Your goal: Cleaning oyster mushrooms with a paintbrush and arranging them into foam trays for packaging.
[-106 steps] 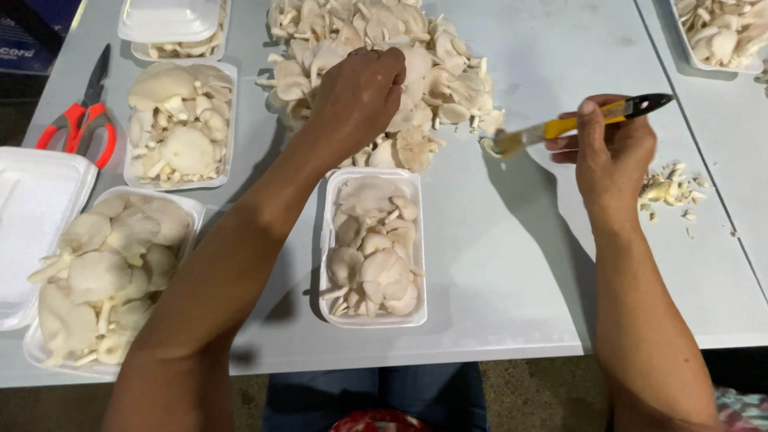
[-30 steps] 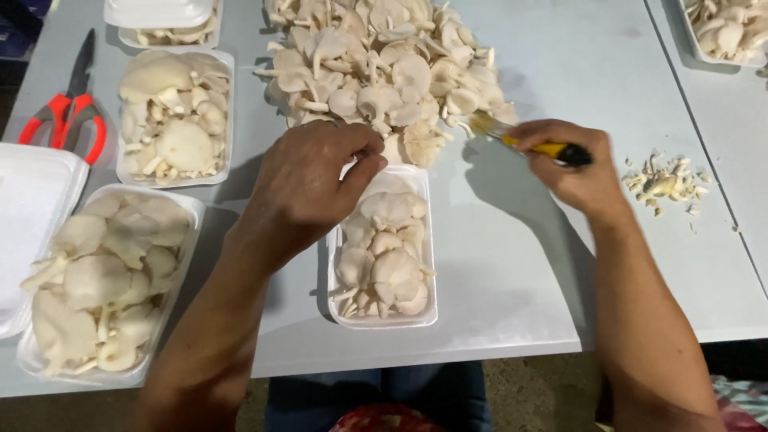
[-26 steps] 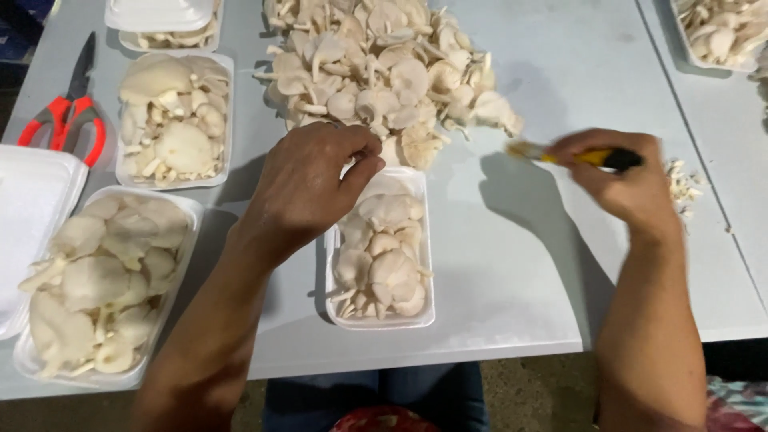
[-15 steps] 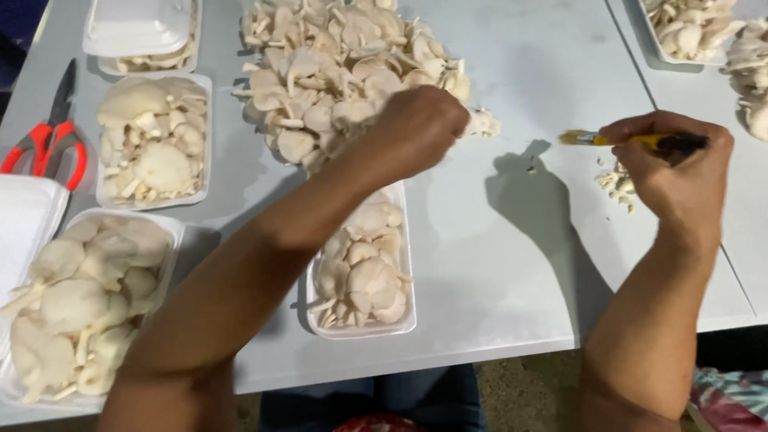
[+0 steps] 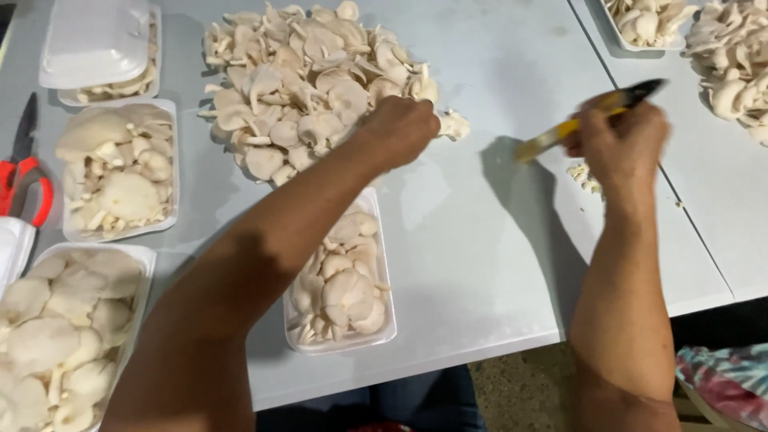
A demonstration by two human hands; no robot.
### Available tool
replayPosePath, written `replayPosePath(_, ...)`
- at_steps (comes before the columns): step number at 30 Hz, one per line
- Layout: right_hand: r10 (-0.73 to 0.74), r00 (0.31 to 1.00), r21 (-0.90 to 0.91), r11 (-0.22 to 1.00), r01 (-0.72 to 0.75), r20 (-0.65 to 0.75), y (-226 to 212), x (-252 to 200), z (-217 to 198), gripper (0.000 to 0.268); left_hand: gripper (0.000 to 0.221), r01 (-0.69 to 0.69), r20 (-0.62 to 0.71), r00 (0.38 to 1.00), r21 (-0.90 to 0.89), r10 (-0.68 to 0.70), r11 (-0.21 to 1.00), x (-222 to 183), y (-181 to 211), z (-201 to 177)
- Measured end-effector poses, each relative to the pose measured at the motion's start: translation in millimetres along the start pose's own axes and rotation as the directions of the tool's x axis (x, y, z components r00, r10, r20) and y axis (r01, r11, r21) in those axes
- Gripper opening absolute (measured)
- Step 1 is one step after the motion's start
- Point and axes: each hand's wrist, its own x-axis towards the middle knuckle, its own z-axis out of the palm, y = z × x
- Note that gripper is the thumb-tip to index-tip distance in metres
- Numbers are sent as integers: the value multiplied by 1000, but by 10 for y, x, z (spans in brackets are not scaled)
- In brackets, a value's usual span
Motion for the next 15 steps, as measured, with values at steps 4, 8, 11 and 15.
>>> replayPosePath(4,-367,916,-144,927,347,-161,10,-31,-55,13,25,208,-17,958,-641,-285,739,-466,-117,-349)
replayPosePath(8,-209,973,192,955,225,-103,-69,-77,218,9,15,61,-154,881,-900,-447,431,-595,-321,-280)
replayPosePath(11,-203,979,211,958,194,21,-9,-65,444,13,15,25,-205,834,-914,-512,406,-622,-392,-206)
replayPosePath(15,-156,986,249,959,137,56,8,-86,565,23,15,193,95,867,-969,-489,154,-627,-203,-421)
